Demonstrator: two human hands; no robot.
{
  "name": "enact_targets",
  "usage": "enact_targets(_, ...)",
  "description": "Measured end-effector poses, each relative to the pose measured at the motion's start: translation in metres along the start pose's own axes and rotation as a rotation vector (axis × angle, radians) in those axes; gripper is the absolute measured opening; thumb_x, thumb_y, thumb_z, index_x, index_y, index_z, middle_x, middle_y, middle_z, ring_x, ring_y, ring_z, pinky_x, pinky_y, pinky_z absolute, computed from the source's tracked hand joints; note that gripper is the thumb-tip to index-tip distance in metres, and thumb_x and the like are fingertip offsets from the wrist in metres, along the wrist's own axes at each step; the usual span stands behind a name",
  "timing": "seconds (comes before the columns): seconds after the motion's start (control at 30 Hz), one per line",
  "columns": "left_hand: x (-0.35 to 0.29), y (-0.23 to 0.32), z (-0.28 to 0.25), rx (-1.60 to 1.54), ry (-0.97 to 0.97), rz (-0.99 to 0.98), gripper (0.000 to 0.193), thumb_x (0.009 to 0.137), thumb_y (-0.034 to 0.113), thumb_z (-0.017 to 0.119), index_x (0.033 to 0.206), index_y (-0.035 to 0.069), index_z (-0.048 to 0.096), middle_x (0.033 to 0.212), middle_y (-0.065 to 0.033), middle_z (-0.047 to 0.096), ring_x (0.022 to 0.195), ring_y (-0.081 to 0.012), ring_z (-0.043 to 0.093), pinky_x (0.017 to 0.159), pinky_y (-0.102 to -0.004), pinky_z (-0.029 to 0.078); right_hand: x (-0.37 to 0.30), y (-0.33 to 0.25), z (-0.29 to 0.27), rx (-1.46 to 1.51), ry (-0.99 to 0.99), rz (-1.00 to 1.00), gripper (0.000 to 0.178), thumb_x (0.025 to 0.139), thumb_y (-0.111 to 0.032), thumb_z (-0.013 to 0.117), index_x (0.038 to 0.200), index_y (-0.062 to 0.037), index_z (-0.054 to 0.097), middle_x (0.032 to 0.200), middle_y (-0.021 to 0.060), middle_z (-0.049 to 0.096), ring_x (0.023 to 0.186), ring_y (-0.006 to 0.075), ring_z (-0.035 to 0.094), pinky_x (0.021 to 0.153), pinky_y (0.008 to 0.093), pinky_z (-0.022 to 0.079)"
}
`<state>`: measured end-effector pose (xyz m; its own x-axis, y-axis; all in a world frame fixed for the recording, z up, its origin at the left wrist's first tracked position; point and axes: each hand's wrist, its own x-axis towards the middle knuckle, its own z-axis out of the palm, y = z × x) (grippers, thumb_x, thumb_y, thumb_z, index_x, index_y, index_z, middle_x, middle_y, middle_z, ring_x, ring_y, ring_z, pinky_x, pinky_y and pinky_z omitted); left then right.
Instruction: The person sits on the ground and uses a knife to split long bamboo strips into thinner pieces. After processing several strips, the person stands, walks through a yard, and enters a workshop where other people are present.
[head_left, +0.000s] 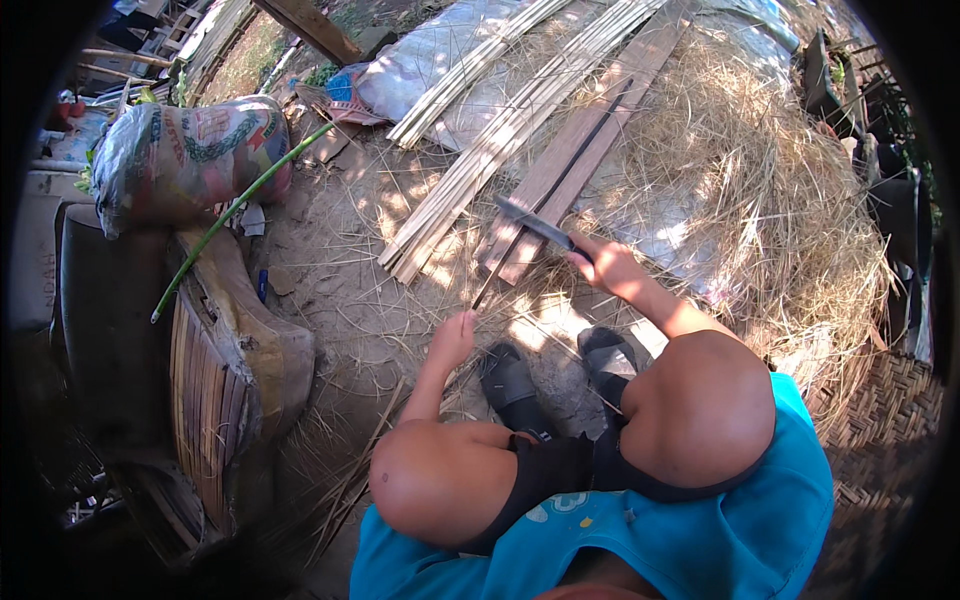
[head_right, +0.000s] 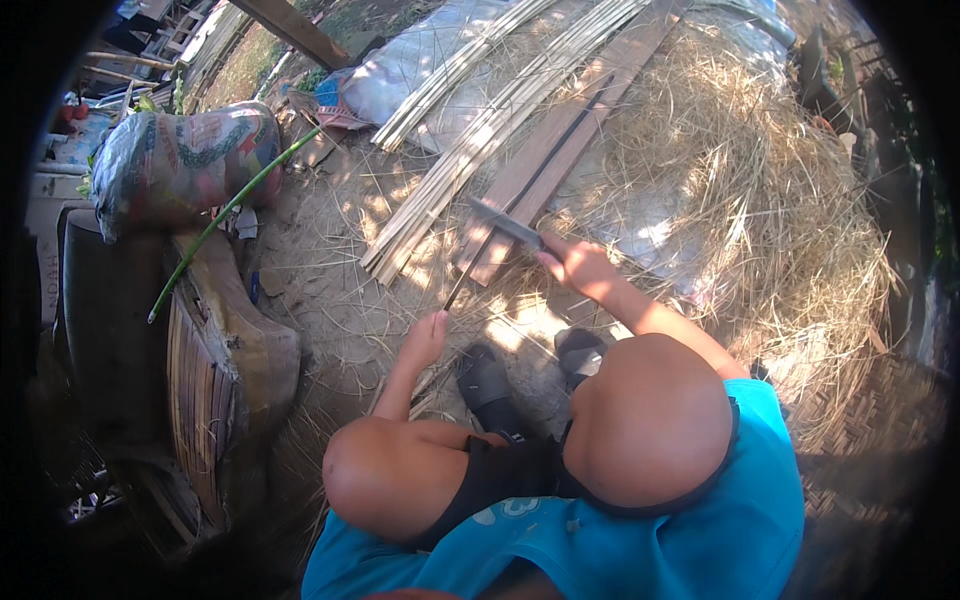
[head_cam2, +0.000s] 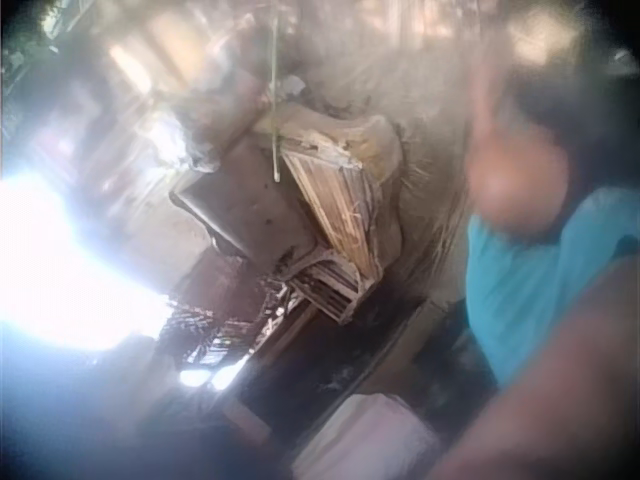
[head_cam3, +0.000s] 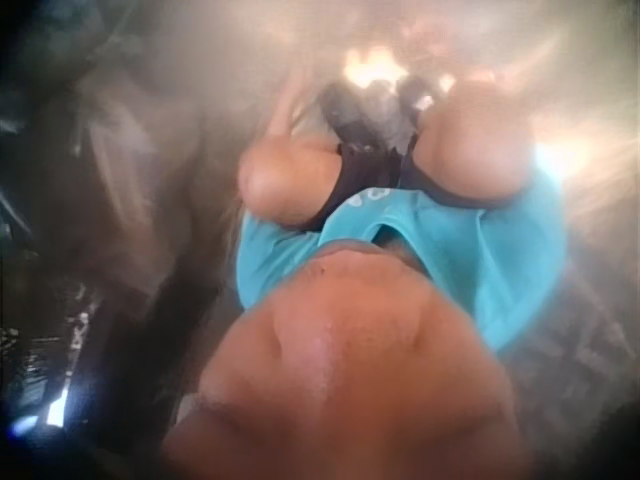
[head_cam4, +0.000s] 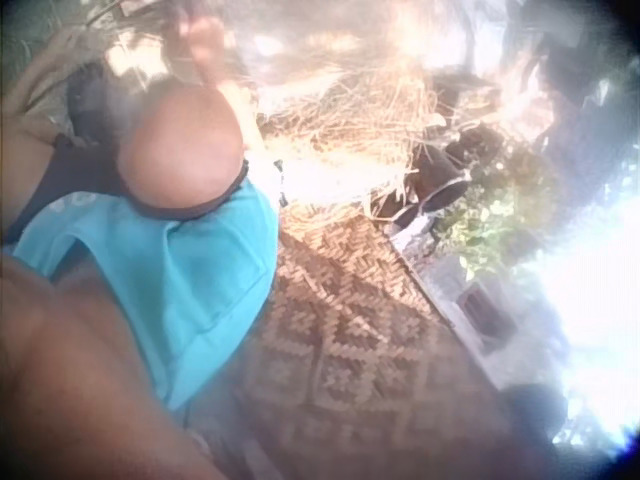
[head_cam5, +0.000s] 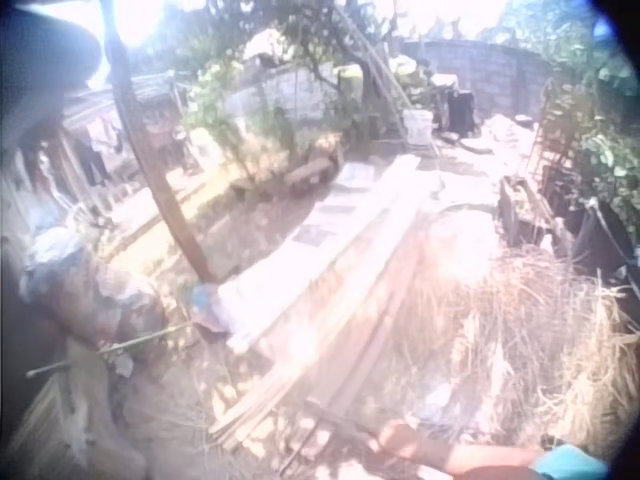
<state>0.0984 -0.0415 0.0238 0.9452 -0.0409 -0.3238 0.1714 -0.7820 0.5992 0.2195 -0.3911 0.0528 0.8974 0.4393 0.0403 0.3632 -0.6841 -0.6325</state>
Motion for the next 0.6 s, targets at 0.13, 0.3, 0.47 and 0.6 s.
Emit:
enact_targets(0.13, -0.008, 0.011, -0.015, -0.001, -0.038, -0.083, 0.048, 0.107, 0.037, 0.04, 0.093, -0.002, 0.063, 0.088, -0.0318, 0.063, 0.087, -0.0523, 0.061, 0.075, -0.0566, 0.047, 0.017, 0.008, -0.016, -0.025, -0.064, 0.133, 0.043, 0.1, -0.043, 0.059, 0.132, -0.0145, 0.06, 0.082, 0.0238, 0.07, 0.084, 0.0403, 0.071, 0.076, 0.0531, 0.057)
enact_targets(0.3, -0.082, -0.035, -0.032, -0.061, -0.065, -0.217, 0.051, 0.106, 0.04, 0.043, 0.087, -0.003, 0.062, 0.081, -0.0291, 0.062, 0.078, -0.0475, 0.061, 0.072, -0.0513, 0.047, 0.036, 0.085, -0.069, -0.106, 0.117, 0.395, 0.039, 0.103, -0.044, 0.05, 0.127, -0.0146, 0.059, 0.084, 0.0212, 0.071, 0.084, 0.0435, 0.07, 0.077, 0.0548, 0.056)
enact_targets(0.47, -0.092, -0.074, -0.039, -0.226, -0.265, -0.499, 0.047, 0.104, 0.038, 0.044, 0.084, -0.001, 0.061, 0.07, -0.0221, 0.062, 0.069, -0.0384, 0.061, 0.068, -0.0477, 0.047, 0.045, 0.107, -0.098, -0.236, 0.247, 0.437, 0.04, 0.105, -0.041, 0.045, 0.127, -0.0103, 0.058, 0.079, 0.0202, 0.071, 0.078, 0.043, 0.07, 0.07, 0.0528, 0.056)
enact_targets(0.6, -0.021, 0.012, -0.008, 0.059, 0.068, -0.071, 0.046, 0.104, 0.042, 0.045, 0.095, 0.0, 0.061, 0.08, -0.028, 0.068, 0.08, -0.0498, 0.066, 0.074, -0.0578, 0.05, -0.01, -0.026, 0.01, -0.083, -0.223, 0.008, 0.04, 0.103, -0.043, 0.054, 0.134, -0.0187, 0.058, 0.075, 0.0189, 0.067, 0.066, 0.0417, 0.069, 0.063, 0.0495, 0.058)
